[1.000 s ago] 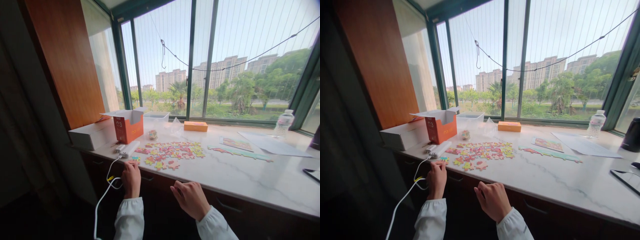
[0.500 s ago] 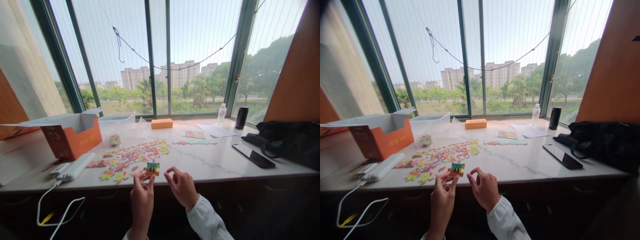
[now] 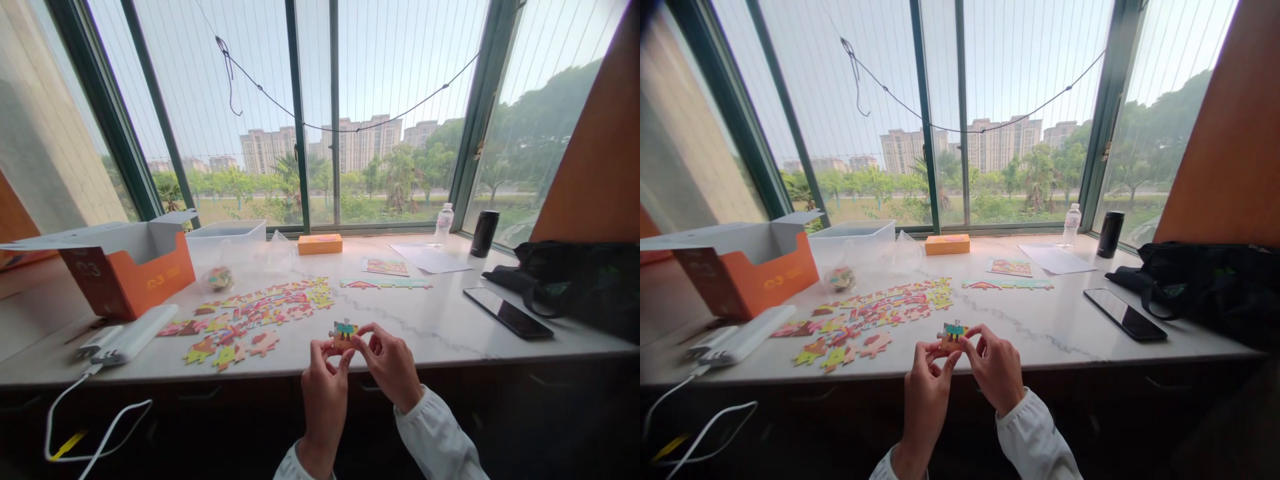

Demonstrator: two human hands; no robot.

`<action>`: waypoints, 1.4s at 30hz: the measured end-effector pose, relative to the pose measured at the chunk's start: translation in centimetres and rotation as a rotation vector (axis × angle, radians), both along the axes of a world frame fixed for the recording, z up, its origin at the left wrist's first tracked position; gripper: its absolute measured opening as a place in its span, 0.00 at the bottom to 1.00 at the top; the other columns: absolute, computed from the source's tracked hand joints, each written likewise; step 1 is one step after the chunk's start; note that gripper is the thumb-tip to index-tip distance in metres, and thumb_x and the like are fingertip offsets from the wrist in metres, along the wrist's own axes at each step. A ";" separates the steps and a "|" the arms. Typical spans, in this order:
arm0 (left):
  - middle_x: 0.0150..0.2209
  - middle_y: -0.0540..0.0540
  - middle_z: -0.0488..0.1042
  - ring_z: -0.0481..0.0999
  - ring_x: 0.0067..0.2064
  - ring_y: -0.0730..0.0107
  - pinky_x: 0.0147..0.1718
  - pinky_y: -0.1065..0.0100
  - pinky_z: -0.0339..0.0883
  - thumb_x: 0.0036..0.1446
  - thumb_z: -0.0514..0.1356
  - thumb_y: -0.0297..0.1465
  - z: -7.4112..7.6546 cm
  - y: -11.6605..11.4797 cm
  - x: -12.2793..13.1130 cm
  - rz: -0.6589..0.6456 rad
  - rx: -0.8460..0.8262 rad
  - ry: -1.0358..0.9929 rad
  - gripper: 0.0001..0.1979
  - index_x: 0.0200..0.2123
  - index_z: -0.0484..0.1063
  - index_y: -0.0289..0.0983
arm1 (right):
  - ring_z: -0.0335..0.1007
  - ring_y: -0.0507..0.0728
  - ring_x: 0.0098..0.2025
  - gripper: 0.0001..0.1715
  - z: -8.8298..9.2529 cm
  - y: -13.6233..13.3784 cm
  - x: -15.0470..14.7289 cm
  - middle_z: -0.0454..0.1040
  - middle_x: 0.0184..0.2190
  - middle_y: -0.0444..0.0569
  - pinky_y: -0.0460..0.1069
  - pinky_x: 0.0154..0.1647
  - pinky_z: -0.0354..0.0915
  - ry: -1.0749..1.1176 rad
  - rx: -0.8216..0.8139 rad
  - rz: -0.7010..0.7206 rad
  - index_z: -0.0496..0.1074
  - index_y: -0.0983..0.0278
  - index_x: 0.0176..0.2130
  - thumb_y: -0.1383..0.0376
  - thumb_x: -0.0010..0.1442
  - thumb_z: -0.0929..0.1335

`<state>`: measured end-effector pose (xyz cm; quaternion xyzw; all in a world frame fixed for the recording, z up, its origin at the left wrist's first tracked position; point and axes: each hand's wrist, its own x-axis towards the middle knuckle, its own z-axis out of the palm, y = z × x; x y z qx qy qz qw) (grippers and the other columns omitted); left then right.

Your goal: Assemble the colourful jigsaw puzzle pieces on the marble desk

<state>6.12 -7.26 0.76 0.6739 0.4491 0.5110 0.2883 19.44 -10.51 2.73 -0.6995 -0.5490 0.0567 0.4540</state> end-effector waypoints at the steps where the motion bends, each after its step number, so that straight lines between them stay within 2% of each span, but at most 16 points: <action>1: 0.37 0.44 0.79 0.74 0.23 0.68 0.25 0.65 0.69 0.55 0.59 0.49 0.1 0.0 0.2 -0.002 0.003 0.006 0.19 0.38 0.63 0.40 | 0.66 0.51 0.21 0.20 0.0 0.1 0.2 0.71 0.20 0.39 0.46 0.25 0.54 0.013 0.008 -0.006 0.72 0.57 0.40 0.46 0.61 0.63; 4: 0.36 0.45 0.79 0.73 0.22 0.69 0.25 0.65 0.69 0.55 0.59 0.49 0.5 0.2 1.0 -0.005 0.021 0.034 0.19 0.38 0.62 0.40 | 0.67 0.52 0.23 0.21 0.0 0.5 1.0 0.75 0.25 0.41 0.46 0.26 0.57 0.056 0.047 0.008 0.70 0.58 0.44 0.47 0.60 0.64; 7: 0.36 0.47 0.79 0.72 0.22 0.70 0.25 0.66 0.67 0.56 0.58 0.48 0.6 0.4 1.9 -0.025 0.049 0.084 0.17 0.38 0.62 0.41 | 0.68 0.52 0.25 0.20 0.0 0.8 2.0 0.76 0.28 0.44 0.46 0.27 0.60 0.088 0.074 0.029 0.70 0.58 0.44 0.48 0.60 0.65; 13: 0.34 0.51 0.80 0.76 0.25 0.67 0.25 0.69 0.63 0.60 0.58 0.43 0.1 0.5 2.7 -0.010 0.133 0.324 0.12 0.41 0.65 0.42 | 0.67 0.53 0.26 0.19 -0.2 0.8 3.6 0.77 0.27 0.44 0.47 0.29 0.62 0.157 0.066 0.039 0.70 0.60 0.42 0.49 0.59 0.66; 17: 0.36 0.52 0.80 0.78 0.28 0.68 0.25 0.71 0.61 0.61 0.58 0.39 0.7 0.3 2.1 0.018 0.156 0.440 0.09 0.41 0.67 0.43 | 0.67 0.53 0.26 0.19 -0.2 0.9 3.8 0.77 0.27 0.43 0.47 0.30 0.62 0.145 0.038 0.041 0.70 0.60 0.42 0.50 0.59 0.67; 20: 0.38 0.53 0.80 0.79 0.29 0.69 0.26 0.71 0.62 0.61 0.59 0.39 1.4 0.0 1.1 0.035 0.148 0.464 0.09 0.42 0.68 0.44 | 0.67 0.53 0.26 0.19 -0.2 1.1 3.4 0.76 0.27 0.43 0.47 0.30 0.62 0.116 0.015 0.057 0.70 0.59 0.42 0.49 0.59 0.67; 23: 0.38 0.53 0.80 0.78 0.30 0.69 0.28 0.70 0.64 0.59 0.60 0.40 1.5 -0.2 -0.3 0.076 0.142 0.454 0.10 0.42 0.68 0.43 | 0.67 0.53 0.26 0.20 -0.4 1.7 2.2 0.76 0.27 0.43 0.48 0.29 0.61 0.086 0.011 0.083 0.70 0.58 0.41 0.47 0.59 0.67; 26: 0.37 0.53 0.79 0.77 0.28 0.69 0.28 0.70 0.65 0.57 0.61 0.41 1.0 -0.2 -2.3 0.135 0.138 0.423 0.12 0.42 0.69 0.43 | 0.67 0.53 0.25 0.20 -0.7 2.5 0.0 0.76 0.27 0.43 0.48 0.28 0.61 0.077 -0.006 0.148 0.70 0.58 0.42 0.46 0.59 0.66; 29: 0.34 0.51 0.79 0.73 0.23 0.72 0.27 0.70 0.65 0.57 0.60 0.43 0.9 0.1 -5.4 0.235 0.141 0.364 0.14 0.42 0.69 0.42 | 0.67 0.53 0.26 0.20 -0.8 3.3 -2.7 0.76 0.27 0.43 0.48 0.29 0.61 0.022 0.000 0.237 0.69 0.58 0.43 0.47 0.61 0.64; 31: 0.34 0.50 0.79 0.71 0.21 0.73 0.27 0.70 0.66 0.57 0.59 0.46 1.2 0.7 -8.3 0.362 0.150 0.317 0.18 0.44 0.68 0.40 | 0.67 0.54 0.27 0.19 -0.8 3.7 -4.2 0.76 0.28 0.42 0.49 0.32 0.61 -0.042 0.026 0.260 0.69 0.57 0.45 0.48 0.63 0.63; 33: 0.34 0.49 0.79 0.70 0.21 0.72 0.26 0.69 0.65 0.56 0.59 0.48 1.8 1.7 -11.7 0.547 0.154 0.294 0.21 0.45 0.68 0.39 | 0.68 0.53 0.28 0.18 -0.8 4.2 -5.3 0.75 0.28 0.42 0.50 0.36 0.61 -0.106 0.056 0.259 0.68 0.57 0.46 0.50 0.64 0.62; 35: 0.34 0.48 0.79 0.73 0.23 0.69 0.26 0.69 0.63 0.57 0.57 0.49 2.2 2.9 -15.4 0.752 0.140 0.317 0.21 0.44 0.68 0.38 | 0.68 0.53 0.29 0.16 -0.9 4.6 -5.7 0.75 0.28 0.42 0.51 0.39 0.60 -0.156 0.078 0.258 0.68 0.57 0.46 0.51 0.65 0.62; 38: 0.35 0.46 0.79 0.77 0.30 0.62 0.26 0.68 0.60 0.61 0.55 0.45 2.4 4.8 -20.2 0.979 0.107 0.429 0.20 0.49 0.65 0.37 | 0.68 0.53 0.29 0.15 -1.4 5.0 -5.8 0.74 0.27 0.42 0.52 0.41 0.59 -0.216 0.090 0.260 0.69 0.57 0.44 0.52 0.66 0.61; 40: 0.36 0.44 0.79 0.78 0.33 0.60 0.25 0.68 0.59 0.63 0.54 0.42 2.0 6.0 -22.3 1.073 0.070 0.504 0.18 0.49 0.65 0.36 | 0.68 0.52 0.28 0.15 -1.8 5.1 -5.8 0.74 0.27 0.41 0.52 0.40 0.58 -0.258 0.093 0.255 0.69 0.57 0.43 0.52 0.66 0.61; 42: 0.36 0.43 0.79 0.78 0.33 0.59 0.25 0.67 0.58 0.64 0.53 0.39 1.3 6.9 -23.4 1.114 0.011 0.569 0.16 0.49 0.65 0.35 | 0.67 0.52 0.27 0.15 -2.1 5.1 -5.7 0.74 0.27 0.41 0.51 0.40 0.58 -0.296 0.102 0.239 0.70 0.57 0.43 0.52 0.66 0.61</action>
